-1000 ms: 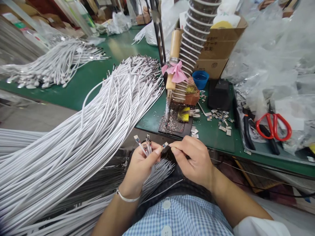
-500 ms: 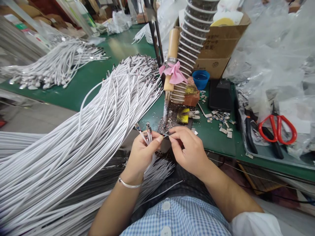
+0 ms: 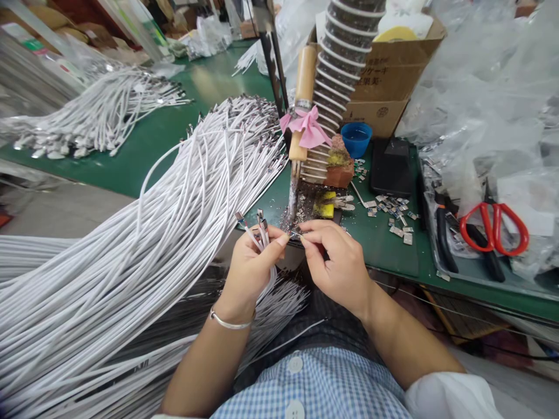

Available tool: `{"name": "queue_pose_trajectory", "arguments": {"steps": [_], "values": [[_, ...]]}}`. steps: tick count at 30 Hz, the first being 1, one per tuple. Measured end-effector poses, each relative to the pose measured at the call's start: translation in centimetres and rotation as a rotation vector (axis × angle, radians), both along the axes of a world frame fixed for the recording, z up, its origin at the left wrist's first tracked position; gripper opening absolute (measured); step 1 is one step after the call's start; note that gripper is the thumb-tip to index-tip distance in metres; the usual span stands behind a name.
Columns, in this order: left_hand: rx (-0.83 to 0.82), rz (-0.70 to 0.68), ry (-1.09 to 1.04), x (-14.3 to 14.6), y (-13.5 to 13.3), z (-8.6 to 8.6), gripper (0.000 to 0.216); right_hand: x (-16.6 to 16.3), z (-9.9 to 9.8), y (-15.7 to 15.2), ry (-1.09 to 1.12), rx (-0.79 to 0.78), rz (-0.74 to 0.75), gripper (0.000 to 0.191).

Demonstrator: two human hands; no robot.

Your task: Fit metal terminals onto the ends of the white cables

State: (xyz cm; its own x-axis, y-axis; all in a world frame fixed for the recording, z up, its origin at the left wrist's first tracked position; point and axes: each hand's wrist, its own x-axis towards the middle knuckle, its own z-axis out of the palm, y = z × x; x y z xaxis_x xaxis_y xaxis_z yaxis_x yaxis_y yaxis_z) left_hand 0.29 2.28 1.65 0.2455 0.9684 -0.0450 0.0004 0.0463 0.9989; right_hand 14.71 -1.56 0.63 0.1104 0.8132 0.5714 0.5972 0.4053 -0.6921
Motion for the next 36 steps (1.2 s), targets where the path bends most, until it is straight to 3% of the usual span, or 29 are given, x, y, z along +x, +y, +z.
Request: {"name": "queue_pose_trajectory", "arguments": {"steps": [11, 23, 27, 32, 36], "values": [[-0.008, 0.003, 0.018, -0.1, -0.1, 0.1, 0.011, 0.0, 0.2, -0.3, -0.019, -0.018, 0.015, 0.011], [-0.102, -0.03, 0.075, -1.1, -2.2, -0.6, 0.014, 0.1, 0.1, -2.1, -0.086, -0.078, 0.121, 0.013], [-0.209, -0.069, -0.067, -1.7, -3.7, -2.2, 0.014, 0.4, 0.3, -2.8, -0.082, -0.099, 0.205, 0.014], [-0.379, -0.062, -0.274, -2.2, -6.0, -5.3, 0.018, 0.6, 0.3, -3.5, -0.059, -0.246, 0.526, 0.012], [-0.392, -0.055, -0.218, -2.7, -7.0, -6.2, 0.024, -0.2, -0.3, -3.6, 0.021, -0.367, 0.446, 0.009]]}}
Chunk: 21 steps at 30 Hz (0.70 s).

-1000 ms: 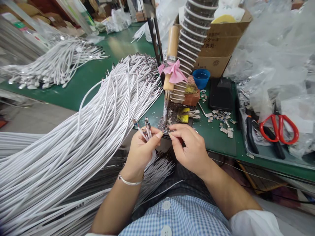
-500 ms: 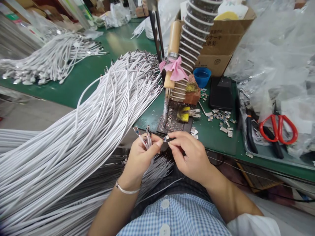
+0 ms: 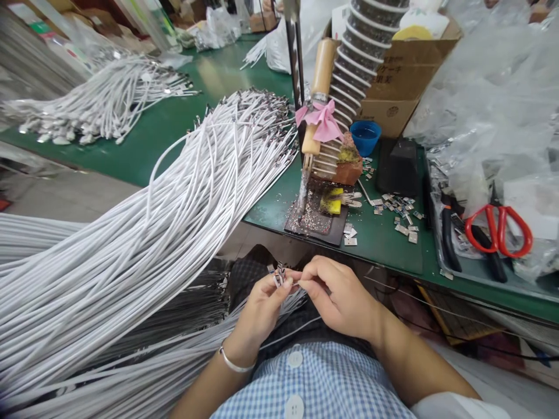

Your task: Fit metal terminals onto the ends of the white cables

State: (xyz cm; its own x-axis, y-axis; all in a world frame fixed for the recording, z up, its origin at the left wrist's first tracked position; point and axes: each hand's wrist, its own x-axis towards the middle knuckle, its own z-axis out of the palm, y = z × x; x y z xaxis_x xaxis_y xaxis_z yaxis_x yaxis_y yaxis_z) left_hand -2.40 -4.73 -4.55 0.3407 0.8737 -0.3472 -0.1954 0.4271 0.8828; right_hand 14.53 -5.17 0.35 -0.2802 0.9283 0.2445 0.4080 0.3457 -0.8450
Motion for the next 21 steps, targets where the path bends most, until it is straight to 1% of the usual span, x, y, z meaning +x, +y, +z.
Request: {"name": "queue_pose_trajectory", "arguments": {"steps": [2, 5, 8, 11, 15, 21], "values": [[0.025, -0.046, 0.052, -0.3, -0.2, 0.0, 0.025, -0.6, -0.4, 0.1, -0.02, -0.015, -0.036, 0.003], [0.066, -0.122, 0.084, -0.5, -0.5, 0.2, 0.026, -1.3, -0.9, 0.3, -0.032, -0.019, -0.048, 0.007], [0.047, -0.1, 0.041, -0.7, -0.7, 0.3, 0.023, -1.4, -0.8, 0.4, 0.001, -0.057, -0.052, 0.007], [0.004, -0.06, -0.009, -0.7, -0.9, 0.5, 0.022, -1.1, -0.5, 0.3, 0.027, -0.102, -0.019, 0.009], [0.029, -0.07, -0.019, -0.7, -0.8, 0.9, 0.022, -0.6, -0.5, 0.3, 0.064, -0.128, 0.023, 0.008], [0.062, -0.099, 0.011, -0.9, -0.8, 1.3, 0.022, -0.5, -0.9, 0.1, 0.119, -0.203, 0.042, 0.009]]}}
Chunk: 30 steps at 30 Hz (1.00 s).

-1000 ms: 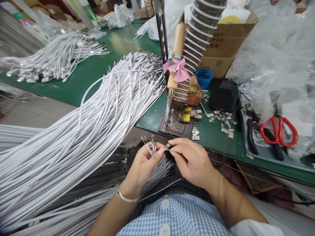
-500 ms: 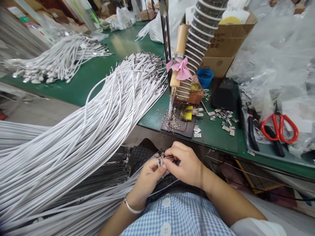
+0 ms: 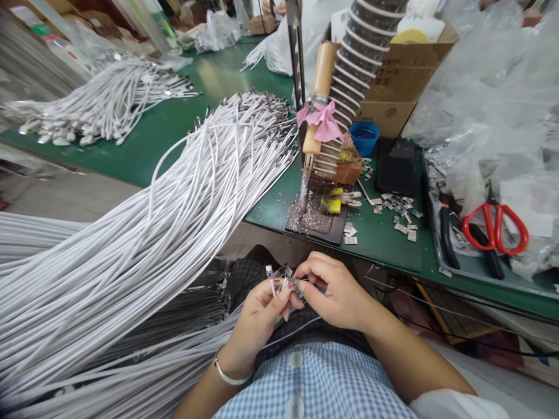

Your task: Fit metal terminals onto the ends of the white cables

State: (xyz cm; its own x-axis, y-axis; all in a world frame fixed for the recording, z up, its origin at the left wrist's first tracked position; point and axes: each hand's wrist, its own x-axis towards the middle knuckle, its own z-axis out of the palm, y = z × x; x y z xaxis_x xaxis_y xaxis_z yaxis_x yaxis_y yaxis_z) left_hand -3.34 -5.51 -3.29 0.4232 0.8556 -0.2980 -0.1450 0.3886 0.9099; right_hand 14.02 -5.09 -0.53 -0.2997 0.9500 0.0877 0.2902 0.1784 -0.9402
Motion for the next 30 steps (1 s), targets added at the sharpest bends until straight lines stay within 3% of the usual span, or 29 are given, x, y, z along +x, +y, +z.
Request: {"name": "queue_pose_trajectory", "arguments": {"steps": [6, 12, 25, 30], "values": [[0.023, -0.093, 0.051, -0.1, -0.2, 0.1, 0.028, -0.1, -0.6, 0.1, 0.007, -0.011, -0.127, 0.006], [-0.028, -0.172, 0.006, 0.0, -0.4, 0.4, 0.033, -0.1, -0.3, 0.5, 0.03, -0.091, -0.058, 0.016], [0.015, -0.067, 0.027, -0.4, -0.9, 0.7, 0.021, -0.8, 0.2, 0.7, 0.034, -0.131, -0.015, 0.033], [0.154, -0.061, 0.137, -0.6, -0.6, 1.1, 0.021, -0.8, 0.3, 0.5, 0.054, -0.172, -0.022, 0.032]]}}
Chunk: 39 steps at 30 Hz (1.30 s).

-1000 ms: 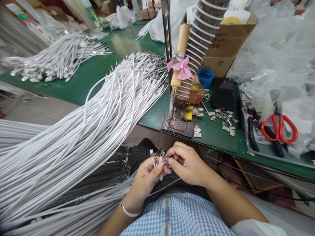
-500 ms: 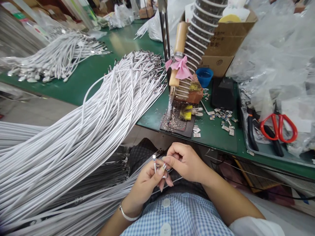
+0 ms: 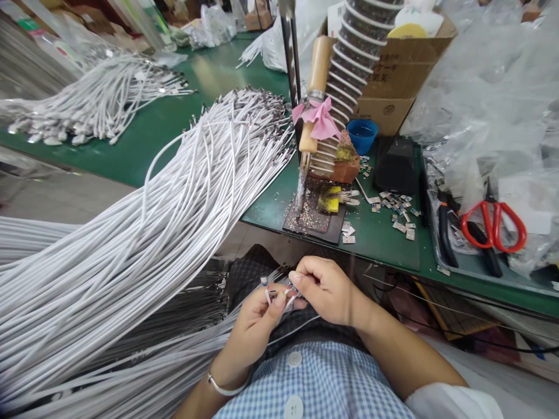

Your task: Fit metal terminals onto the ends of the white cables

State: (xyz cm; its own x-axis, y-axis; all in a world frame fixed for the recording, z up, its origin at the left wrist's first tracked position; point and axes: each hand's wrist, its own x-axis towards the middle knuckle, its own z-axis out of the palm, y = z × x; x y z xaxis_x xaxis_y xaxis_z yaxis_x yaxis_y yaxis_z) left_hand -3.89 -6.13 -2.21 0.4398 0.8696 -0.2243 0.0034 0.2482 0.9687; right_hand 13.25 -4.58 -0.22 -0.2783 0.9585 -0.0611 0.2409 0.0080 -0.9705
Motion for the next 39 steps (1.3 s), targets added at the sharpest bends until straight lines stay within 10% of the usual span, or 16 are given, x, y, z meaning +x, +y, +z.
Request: {"name": "queue_pose_trajectory", "arguments": {"steps": [15, 25, 39], "values": [[0.105, 0.202, 0.147, 1.0, 2.3, 1.1, 0.017, 0.6, 0.9, -0.4, 0.116, 0.196, -0.277, 0.006], [0.179, 0.282, 0.071, 3.0, 5.9, 2.0, 0.017, 1.2, 1.2, 1.6, -0.305, 0.6, -0.393, 0.01], [0.256, 0.297, 0.093, 3.9, 7.2, 2.7, 0.016, 1.4, 1.2, 3.3, -0.339, 0.699, -0.452, 0.01]]}}
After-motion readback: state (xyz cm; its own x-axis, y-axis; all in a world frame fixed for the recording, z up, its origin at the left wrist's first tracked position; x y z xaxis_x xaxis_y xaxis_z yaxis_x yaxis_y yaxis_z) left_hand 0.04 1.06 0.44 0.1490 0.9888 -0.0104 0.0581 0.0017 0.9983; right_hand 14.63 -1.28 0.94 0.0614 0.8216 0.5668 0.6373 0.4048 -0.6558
